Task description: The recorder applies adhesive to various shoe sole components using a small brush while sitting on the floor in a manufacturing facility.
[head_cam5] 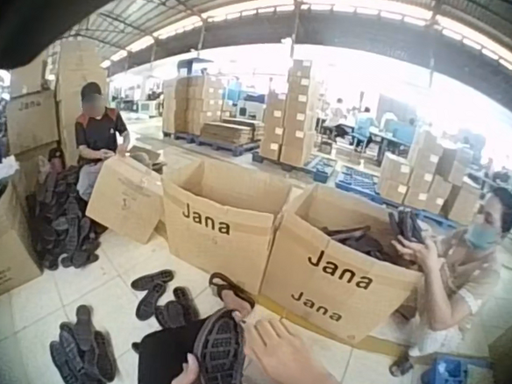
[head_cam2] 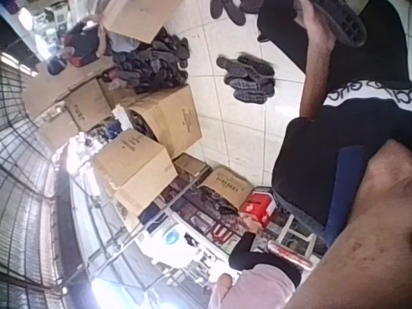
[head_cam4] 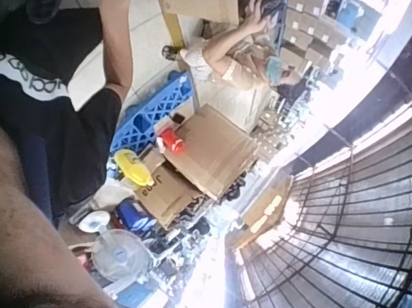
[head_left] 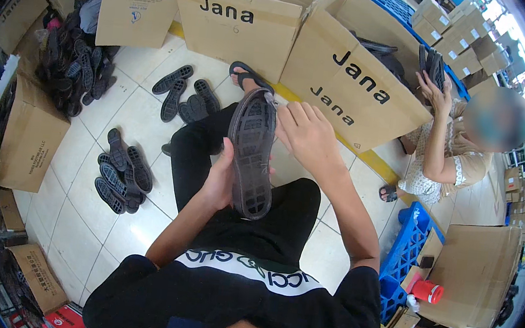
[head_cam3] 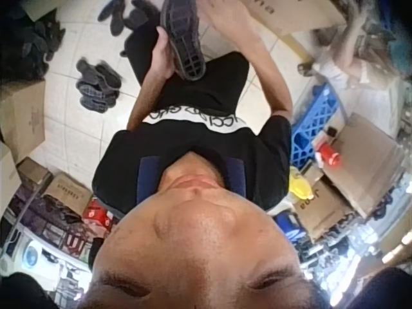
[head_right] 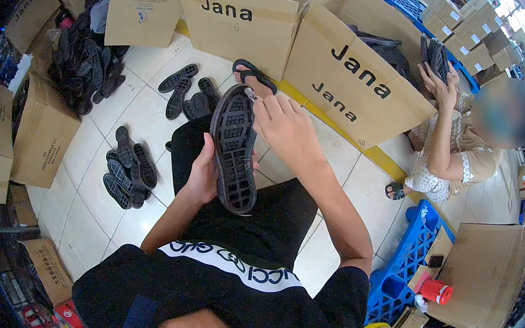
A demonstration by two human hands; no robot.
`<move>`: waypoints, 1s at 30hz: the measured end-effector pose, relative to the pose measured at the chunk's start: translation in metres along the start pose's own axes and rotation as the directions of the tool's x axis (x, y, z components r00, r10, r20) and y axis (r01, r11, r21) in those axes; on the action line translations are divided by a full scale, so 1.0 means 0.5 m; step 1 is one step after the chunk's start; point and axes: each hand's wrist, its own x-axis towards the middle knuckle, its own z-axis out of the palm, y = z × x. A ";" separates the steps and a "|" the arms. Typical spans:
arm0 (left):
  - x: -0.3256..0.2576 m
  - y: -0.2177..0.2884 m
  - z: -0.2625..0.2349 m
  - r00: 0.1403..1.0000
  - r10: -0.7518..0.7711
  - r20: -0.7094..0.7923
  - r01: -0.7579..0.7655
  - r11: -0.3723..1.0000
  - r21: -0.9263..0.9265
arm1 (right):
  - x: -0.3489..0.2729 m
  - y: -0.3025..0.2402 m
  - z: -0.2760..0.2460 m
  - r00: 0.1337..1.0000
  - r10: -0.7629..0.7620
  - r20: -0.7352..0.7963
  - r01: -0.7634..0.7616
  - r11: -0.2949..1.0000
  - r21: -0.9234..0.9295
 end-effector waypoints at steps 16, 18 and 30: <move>0.037 0.062 -0.018 0.958 0.234 -0.169 -0.231 0.972 0.038 | -0.116 -0.101 -0.025 0.929 -0.114 0.351 0.023 0.968 0.252; 0.041 0.067 -0.023 0.945 0.265 -0.193 -0.262 0.964 0.044 | -0.117 -0.106 -0.028 0.927 -0.095 0.364 -0.077 0.899 0.431; 0.022 0.057 0.022 0.971 0.183 -0.152 -0.185 0.983 -0.001 | -0.027 -0.085 -0.006 0.981 -0.185 0.057 0.166 0.957 0.239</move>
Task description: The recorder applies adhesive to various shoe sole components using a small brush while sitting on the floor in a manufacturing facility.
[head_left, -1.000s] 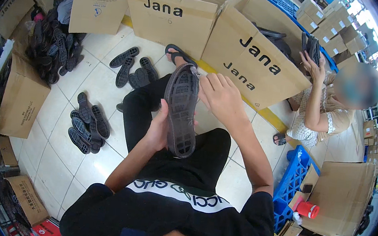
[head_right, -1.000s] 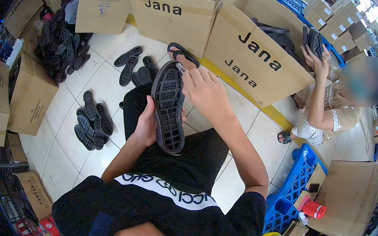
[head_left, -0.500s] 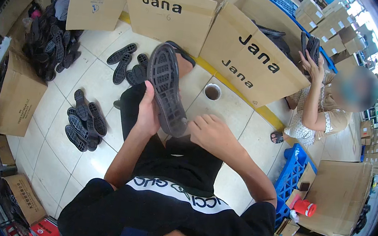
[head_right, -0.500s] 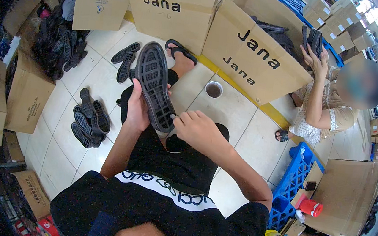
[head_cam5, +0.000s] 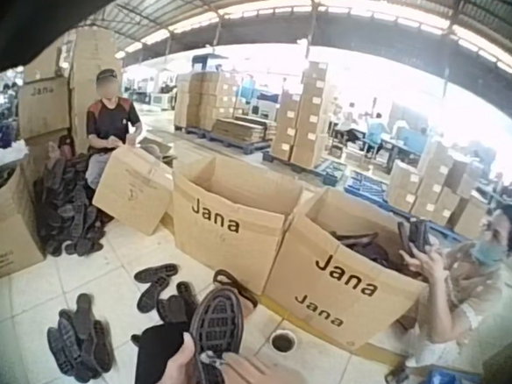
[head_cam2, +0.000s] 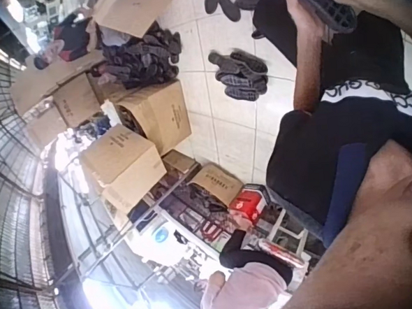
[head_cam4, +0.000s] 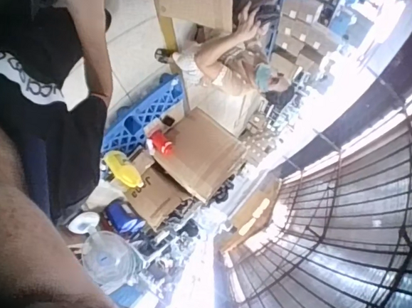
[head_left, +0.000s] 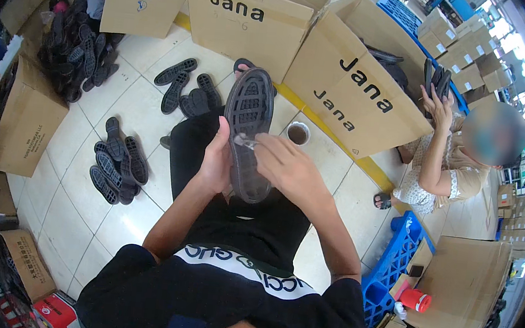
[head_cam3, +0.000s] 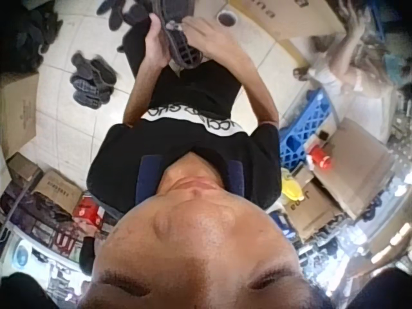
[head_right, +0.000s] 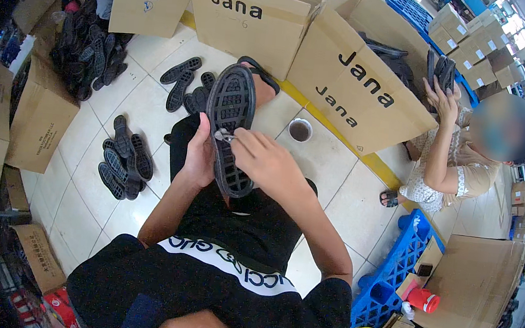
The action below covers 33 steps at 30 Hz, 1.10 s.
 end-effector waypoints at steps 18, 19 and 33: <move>0.018 0.039 -0.027 1.000 0.014 0.017 -0.014 1.000 0.026 | 0.013 -0.031 0.015 0.999 0.030 0.035 -0.027 0.996 -0.082; 0.021 0.041 -0.041 1.000 0.018 0.011 -0.019 1.000 0.025 | -0.003 -0.043 0.015 0.999 0.025 0.036 -0.022 0.997 -0.076; 0.016 0.052 -0.059 0.995 -0.018 -0.099 0.025 0.998 0.064 | -0.017 -0.029 0.058 0.990 0.077 0.120 -0.074 0.997 -0.035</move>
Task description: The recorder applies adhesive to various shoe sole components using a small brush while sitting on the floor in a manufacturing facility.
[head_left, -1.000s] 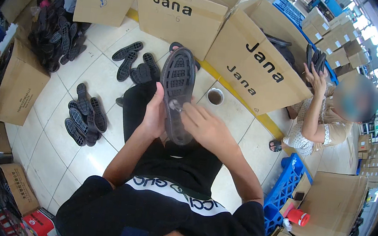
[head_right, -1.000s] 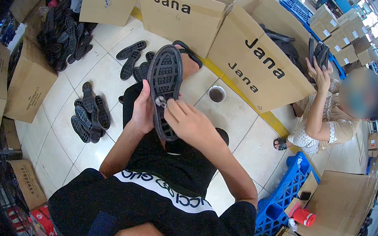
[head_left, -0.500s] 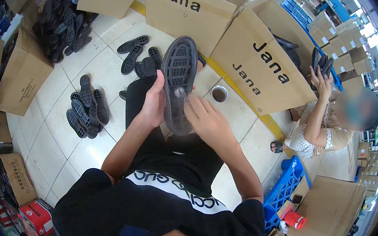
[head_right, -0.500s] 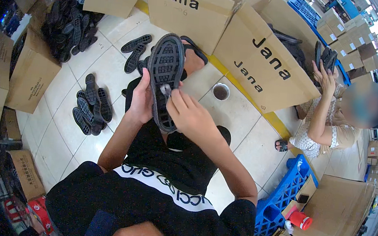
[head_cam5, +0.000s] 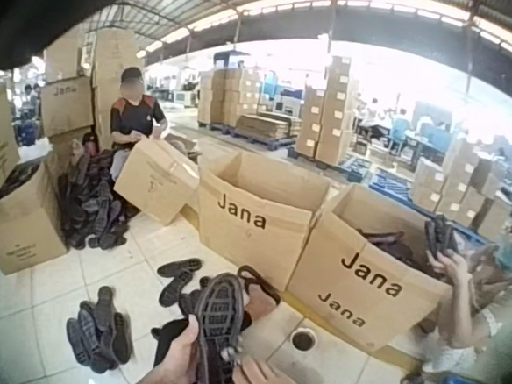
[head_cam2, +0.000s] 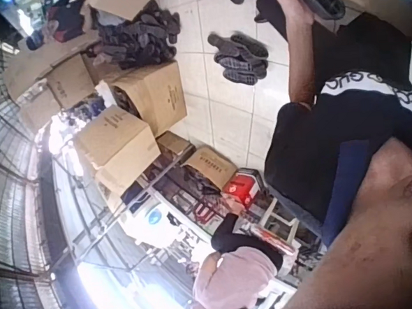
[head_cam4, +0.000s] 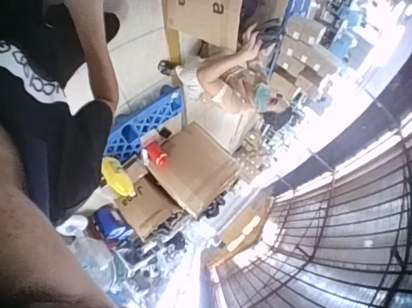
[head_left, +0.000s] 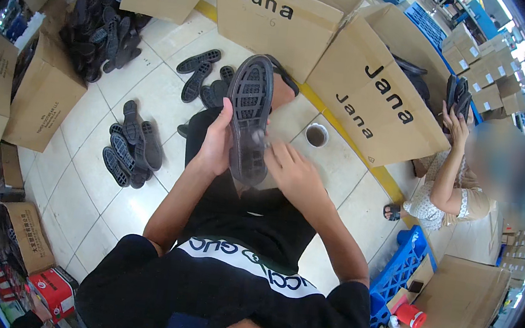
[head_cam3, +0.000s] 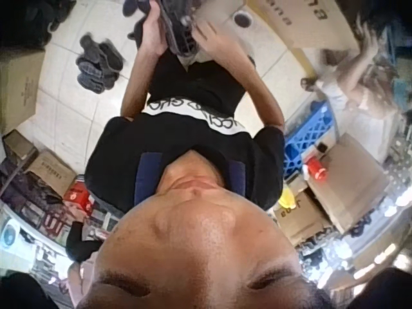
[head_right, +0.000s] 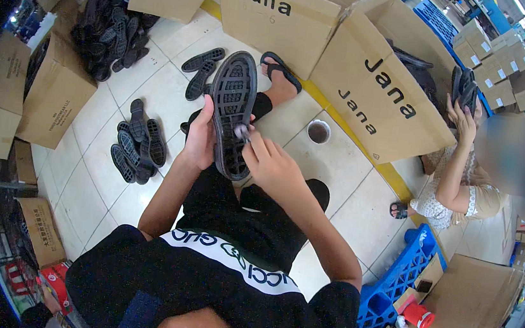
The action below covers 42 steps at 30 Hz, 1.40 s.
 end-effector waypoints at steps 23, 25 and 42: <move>0.210 -0.655 0.127 0.680 -0.733 0.008 0.724 0.674 0.149 | -0.580 -0.235 0.073 -0.180 0.933 -0.311 -0.889 -0.020 0.457; 0.319 -0.721 0.091 0.748 -0.623 -0.228 0.614 0.520 0.595 | -0.668 -0.214 0.170 -0.390 0.902 -0.185 -0.697 -0.158 0.700; 0.108 0.049 -0.710 0.338 0.916 -0.216 0.176 0.163 0.971 | -1.488 -0.230 0.473 -0.010 1.000 -0.012 -0.624 0.003 0.781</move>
